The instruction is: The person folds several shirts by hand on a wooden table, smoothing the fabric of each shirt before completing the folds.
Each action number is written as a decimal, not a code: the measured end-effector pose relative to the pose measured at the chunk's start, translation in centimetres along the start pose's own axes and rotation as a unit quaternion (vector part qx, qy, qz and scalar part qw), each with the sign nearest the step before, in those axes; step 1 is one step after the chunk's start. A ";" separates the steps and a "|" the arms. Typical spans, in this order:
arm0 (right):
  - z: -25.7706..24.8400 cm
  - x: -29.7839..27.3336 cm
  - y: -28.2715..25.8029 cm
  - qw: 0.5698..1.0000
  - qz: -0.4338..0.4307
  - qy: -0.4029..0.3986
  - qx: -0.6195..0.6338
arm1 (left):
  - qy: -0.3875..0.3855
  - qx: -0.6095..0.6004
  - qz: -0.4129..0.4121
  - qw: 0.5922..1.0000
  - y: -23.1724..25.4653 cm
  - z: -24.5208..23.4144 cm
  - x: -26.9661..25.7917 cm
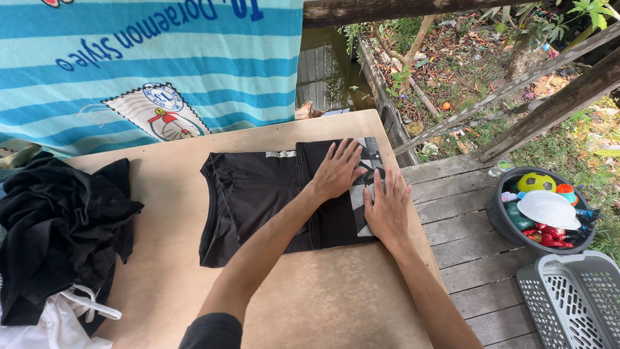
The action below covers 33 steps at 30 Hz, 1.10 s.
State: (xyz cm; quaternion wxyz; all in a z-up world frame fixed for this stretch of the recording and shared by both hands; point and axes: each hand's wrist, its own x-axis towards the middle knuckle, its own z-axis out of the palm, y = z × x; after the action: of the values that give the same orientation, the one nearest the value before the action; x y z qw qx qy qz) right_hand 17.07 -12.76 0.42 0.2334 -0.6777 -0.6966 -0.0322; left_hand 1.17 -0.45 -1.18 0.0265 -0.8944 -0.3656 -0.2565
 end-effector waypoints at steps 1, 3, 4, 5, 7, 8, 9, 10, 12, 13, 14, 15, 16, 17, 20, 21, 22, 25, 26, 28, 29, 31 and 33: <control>0.0 -0.2 0.0 1.000 0.002 0.005 0.005 | -0.003 0.008 -0.009 1.000 0.3 0.5 -0.3; -0.1 -0.2 0.0 1.000 0.007 0.018 0.016 | -0.007 0.013 -0.001 1.000 0.2 1.1 -0.5; -0.1 -0.2 0.0 0.999 0.010 0.020 0.024 | -0.008 0.016 0.004 1.000 0.1 1.2 -0.4; -0.2 -0.6 0.0 0.999 0.015 0.020 0.033 | -0.012 0.021 0.012 1.000 -0.1 1.3 -0.3; -0.3 -1.2 -0.1 0.998 0.015 0.021 0.055 | -0.019 0.031 0.027 0.999 -0.4 1.8 0.4; -0.4 -1.5 -0.1 0.997 0.011 0.023 0.068 | -0.043 0.047 0.038 0.997 -0.5 2.1 1.0; -0.6 -2.0 -0.1 0.996 0.010 0.024 0.081 | -0.068 0.060 0.050 0.995 -0.4 2.5 1.7; -0.8 -2.6 -0.2 0.992 0.015 0.023 0.120 | -0.093 0.074 0.063 0.991 -0.6 2.7 2.3; -1.4 -3.3 -0.2 0.980 0.023 0.026 0.197 | -0.135 0.100 0.148 0.975 -1.7 2.8 4.6; -1.9 -3.7 -0.1 0.974 0.051 0.022 0.220 | -0.155 0.112 0.190 0.963 -2.2 2.7 5.8; -2.5 -4.1 0.0 0.966 0.079 0.019 0.243 | -0.133 0.131 0.223 0.957 -2.6 2.5 7.1; -3.0 -4.5 0.0 0.958 0.108 0.013 0.267 | -0.112 0.147 0.255 0.949 -2.7 2.4 8.1; -3.4 -4.8 -0.1 0.955 0.130 0.009 0.266 | -0.092 0.164 0.286 0.940 -2.7 2.3 8.8; -3.9 -5.0 -0.1 0.952 0.150 0.005 0.266 | -0.108 0.177 0.283 0.937 -2.6 2.3 9.3; -4.8 -5.1 0.0 0.945 0.198 -0.019 0.259 | -0.122 0.209 0.281 0.929 -2.2 2.9 10.3; -4.9 -5.0 0.1 0.943 0.211 -0.030 0.256 | -0.103 0.216 0.287 0.927 -2.3 3.3 10.3; -5.1 -4.9 0.3 0.945 0.207 -0.025 0.251 | -0.085 0.222 0.293 0.926 -2.3 3.7 10.4; -5.3 -4.6 0.6 0.945 0.211 -0.025 0.248 | -0.050 0.215 0.282 0.934 -2.3 4.5 10.5; -5.4 -4.5 0.7 0.940 0.222 -0.037 0.255 | -0.045 0.222 0.284 0.932 -2.3 4.6 10.8; -5.7 -4.4 0.6 0.931 0.230 -0.047 0.279 | -0.035 0.236 0.289 0.927 -2.5 4.1 11.8; -6.0 -4.5 0.6 0.927 0.227 -0.047 0.296 | -0.038 0.238 0.292 0.926 -2.6 3.6 12.1; -6.4 -4.5 0.3 0.917 0.223 -0.046 0.326 | -0.045 0.242 0.297 0.923 -2.7 2.2 12.8; -7.2 -4.3 -0.3 0.908 0.221 -0.048 0.353 | -0.011 0.242 0.303 0.922 -3.0 0.4 13.1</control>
State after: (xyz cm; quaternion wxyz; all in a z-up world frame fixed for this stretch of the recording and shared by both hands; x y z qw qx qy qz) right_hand 18.64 -19.37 5.30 0.4253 -0.6881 -0.5054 0.3004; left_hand 7.23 10.28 4.30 0.3146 -0.9314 -0.1281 -0.1306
